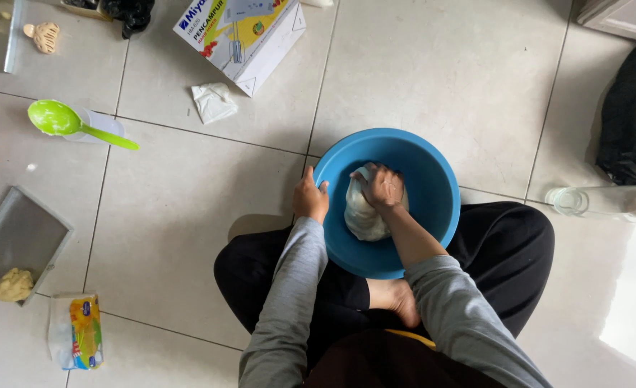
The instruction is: A person sitting on the floor is kneading a large piece of white dough inside a blue plastic bowl using both hands.
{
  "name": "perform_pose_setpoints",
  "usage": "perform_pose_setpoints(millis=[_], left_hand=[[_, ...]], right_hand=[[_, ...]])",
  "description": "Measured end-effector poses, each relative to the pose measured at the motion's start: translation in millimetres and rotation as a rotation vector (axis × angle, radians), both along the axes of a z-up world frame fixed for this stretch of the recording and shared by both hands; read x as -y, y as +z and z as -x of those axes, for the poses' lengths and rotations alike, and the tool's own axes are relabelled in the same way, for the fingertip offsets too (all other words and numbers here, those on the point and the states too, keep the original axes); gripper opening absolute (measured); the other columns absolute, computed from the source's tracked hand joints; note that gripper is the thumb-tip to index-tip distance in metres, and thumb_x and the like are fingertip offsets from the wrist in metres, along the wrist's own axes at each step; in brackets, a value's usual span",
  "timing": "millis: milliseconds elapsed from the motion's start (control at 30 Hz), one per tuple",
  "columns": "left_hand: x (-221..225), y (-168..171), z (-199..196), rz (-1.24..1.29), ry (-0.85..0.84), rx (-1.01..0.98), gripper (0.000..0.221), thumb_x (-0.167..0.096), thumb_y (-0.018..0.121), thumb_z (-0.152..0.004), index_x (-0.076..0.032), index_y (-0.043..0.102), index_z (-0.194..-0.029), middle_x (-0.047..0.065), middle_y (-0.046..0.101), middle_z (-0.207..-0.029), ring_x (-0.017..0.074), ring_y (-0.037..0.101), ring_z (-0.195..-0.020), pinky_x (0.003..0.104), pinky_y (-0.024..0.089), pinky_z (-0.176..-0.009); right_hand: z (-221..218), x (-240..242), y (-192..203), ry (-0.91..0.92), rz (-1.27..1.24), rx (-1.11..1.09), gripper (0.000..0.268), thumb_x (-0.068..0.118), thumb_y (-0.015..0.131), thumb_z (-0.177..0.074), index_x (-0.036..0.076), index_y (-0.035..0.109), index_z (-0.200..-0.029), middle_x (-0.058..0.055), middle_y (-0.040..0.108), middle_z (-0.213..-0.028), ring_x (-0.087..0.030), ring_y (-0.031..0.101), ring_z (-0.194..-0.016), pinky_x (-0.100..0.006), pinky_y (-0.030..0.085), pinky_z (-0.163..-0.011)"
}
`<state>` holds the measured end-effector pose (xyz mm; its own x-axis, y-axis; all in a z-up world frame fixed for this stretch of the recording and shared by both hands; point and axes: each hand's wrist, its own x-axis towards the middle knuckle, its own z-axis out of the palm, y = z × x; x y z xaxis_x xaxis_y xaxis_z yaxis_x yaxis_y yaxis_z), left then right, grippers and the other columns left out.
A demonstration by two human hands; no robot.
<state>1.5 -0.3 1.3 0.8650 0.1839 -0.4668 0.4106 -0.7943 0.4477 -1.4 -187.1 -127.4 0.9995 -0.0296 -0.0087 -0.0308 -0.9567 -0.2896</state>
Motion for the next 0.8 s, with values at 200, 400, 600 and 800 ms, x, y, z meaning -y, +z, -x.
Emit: perform_pose_setpoints(millis=[200, 400, 600, 800], left_hand=[[-1.1, -7.6, 0.9, -0.023, -0.015, -0.013, 0.056, -0.029, 0.058, -0.105, -0.005, 0.043, -0.152, 0.02, 0.059, -0.144, 0.0363, 0.063, -0.126, 0.054, 0.059, -0.098], [-2.9, -11.6, 5.0, 0.003, -0.032, -0.012, 0.056, -0.029, 0.055, -0.106, -0.006, 0.04, -0.154, 0.018, 0.057, -0.148, 0.0355, 0.061, -0.13, 0.053, 0.056, -0.102], [-4.8, -11.3, 12.5, 0.012, -0.025, -0.012, 0.056, -0.026, 0.055, -0.106, -0.005, 0.04, -0.155, 0.02, 0.058, -0.146, 0.0364, 0.064, -0.125, 0.053, 0.058, -0.098], [-4.6, -17.9, 10.4, 0.018, -0.019, -0.023, 0.055, -0.026, 0.055, -0.106, -0.005, 0.04, -0.155, 0.019, 0.058, -0.146, 0.0354, 0.064, -0.125, 0.053, 0.059, -0.096]], right_hand=[[-11.8, 21.4, 15.1, -0.328, -0.413, -0.502, 0.078, 0.086, 0.047, -0.093, 0.017, 0.075, -0.118, -0.019, 0.077, -0.103, -0.041, 0.072, -0.106, -0.059, 0.058, -0.088], [43.3, 34.7, 163.7, 0.155, -0.6, -0.645, 0.053, 0.042, 0.035, -0.108, 0.01, 0.071, -0.131, -0.019, 0.065, -0.139, -0.049, 0.05, -0.136, -0.07, 0.027, -0.121], [120.3, 29.7, 114.0, 0.403, 0.105, -0.028, 0.017, 0.048, 0.066, -0.085, 0.035, 0.076, -0.083, 0.012, 0.077, -0.091, -0.016, 0.062, -0.111, -0.045, 0.043, -0.092], [124.7, 9.3, 110.7, 0.436, 0.256, -0.185, 0.013, 0.025, 0.075, -0.088, 0.02, 0.064, -0.085, 0.0, 0.052, -0.099, -0.02, 0.066, -0.087, -0.033, 0.059, -0.055]])
